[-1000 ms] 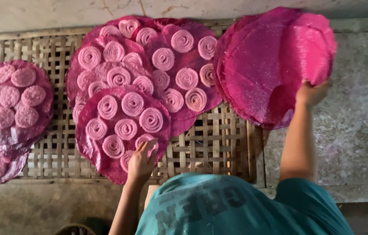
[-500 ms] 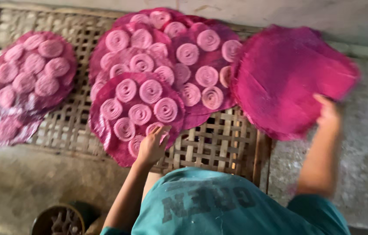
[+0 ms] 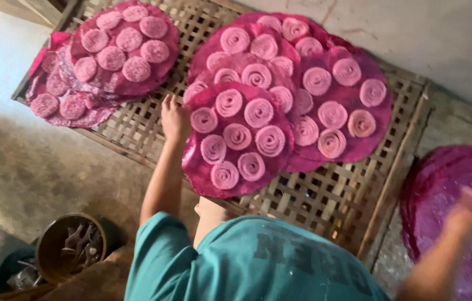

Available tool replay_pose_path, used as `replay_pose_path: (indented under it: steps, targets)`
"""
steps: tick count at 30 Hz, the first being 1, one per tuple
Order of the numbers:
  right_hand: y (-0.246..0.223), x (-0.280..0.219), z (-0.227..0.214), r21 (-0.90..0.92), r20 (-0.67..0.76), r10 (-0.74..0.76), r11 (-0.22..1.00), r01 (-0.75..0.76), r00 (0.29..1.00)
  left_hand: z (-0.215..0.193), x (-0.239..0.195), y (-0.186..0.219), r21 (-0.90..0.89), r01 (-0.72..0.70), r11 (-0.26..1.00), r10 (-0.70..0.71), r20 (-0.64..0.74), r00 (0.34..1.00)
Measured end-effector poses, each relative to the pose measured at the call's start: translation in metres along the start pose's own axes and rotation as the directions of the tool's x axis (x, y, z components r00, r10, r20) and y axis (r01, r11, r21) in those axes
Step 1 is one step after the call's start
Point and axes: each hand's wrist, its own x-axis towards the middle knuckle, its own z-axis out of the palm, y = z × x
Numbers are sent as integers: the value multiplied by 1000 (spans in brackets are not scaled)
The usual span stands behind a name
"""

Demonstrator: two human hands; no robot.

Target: The person uses a wooden tool to shape pink paste into rose-like rolls on a circular mat, then cleans the tool in a basin of water. The person arranges the finished rolls on a woven rack.

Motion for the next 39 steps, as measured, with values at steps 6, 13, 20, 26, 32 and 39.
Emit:
replay_pose_path:
  steps: [6,13,20,26,32,39]
  targets:
    - [-325,34,140,779,201,-579,584,230,790,59,15,2,49,-56,997,58,-46,997]
    - [-559,105,267,579,361,-699,687,439,618,17,32,3,-395,-135,909,199,126,972]
    - [-644,119,320,406,642,-677,699,589,361,-26,64,10,-411,-54,910,184,284,941]
    - [-658,130,314,296,757,-593,686,664,276,-23,115,20,-366,-144,919,265,307,914]
    - [-647,132,345,276,806,-548,683,676,224,-4,165,40,-262,-29,965,165,516,840]
    - [-629,138,344,413,641,-736,569,711,217,16,162,26,-366,-173,915,335,448,829]
